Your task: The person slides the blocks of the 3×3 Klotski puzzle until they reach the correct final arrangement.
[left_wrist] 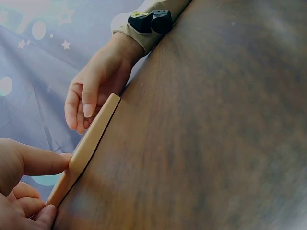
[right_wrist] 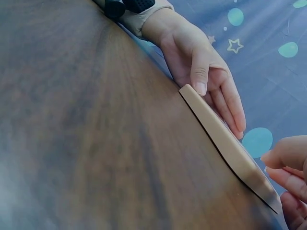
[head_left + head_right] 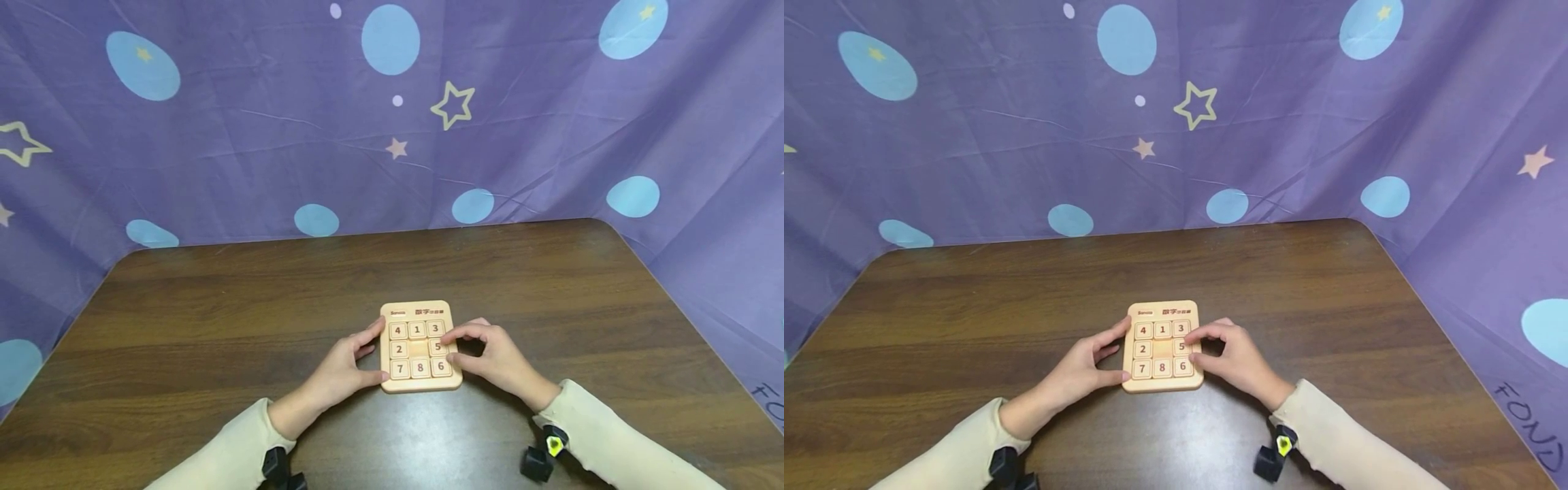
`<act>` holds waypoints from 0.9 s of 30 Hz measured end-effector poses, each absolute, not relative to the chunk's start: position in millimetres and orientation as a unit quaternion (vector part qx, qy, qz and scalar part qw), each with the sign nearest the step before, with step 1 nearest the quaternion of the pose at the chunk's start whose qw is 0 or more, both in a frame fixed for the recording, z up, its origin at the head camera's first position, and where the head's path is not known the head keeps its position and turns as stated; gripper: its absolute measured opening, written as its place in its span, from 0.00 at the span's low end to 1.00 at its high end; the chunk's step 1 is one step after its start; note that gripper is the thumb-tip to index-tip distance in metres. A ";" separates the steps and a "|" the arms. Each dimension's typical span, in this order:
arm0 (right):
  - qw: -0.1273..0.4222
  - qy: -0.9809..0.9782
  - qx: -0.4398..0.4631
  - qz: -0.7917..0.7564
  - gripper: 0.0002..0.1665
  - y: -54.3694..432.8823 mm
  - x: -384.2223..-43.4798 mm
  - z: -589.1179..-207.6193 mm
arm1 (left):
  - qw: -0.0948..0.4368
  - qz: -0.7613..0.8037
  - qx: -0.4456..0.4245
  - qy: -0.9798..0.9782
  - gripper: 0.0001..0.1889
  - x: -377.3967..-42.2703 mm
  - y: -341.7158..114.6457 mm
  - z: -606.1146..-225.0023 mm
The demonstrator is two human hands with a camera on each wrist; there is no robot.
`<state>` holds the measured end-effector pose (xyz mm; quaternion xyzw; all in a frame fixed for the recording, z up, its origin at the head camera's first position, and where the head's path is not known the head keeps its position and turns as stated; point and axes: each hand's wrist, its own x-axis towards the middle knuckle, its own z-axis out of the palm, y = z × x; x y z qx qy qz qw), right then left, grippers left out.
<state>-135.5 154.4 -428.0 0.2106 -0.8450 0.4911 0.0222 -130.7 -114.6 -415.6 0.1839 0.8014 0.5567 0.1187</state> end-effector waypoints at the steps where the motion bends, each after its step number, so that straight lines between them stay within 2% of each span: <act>1: 0.024 -0.847 0.209 0.489 0.14 154.6 -135.7 -428.0 | 0.119 0.556 0.184 0.802 0.42 -130.6 -114.5 -415.5; 27: 0.058 -0.874 0.172 0.451 0.17 147.5 -133.2 -427.9 | 0.118 0.558 0.188 0.800 0.42 -130.0 -114.4 -416.1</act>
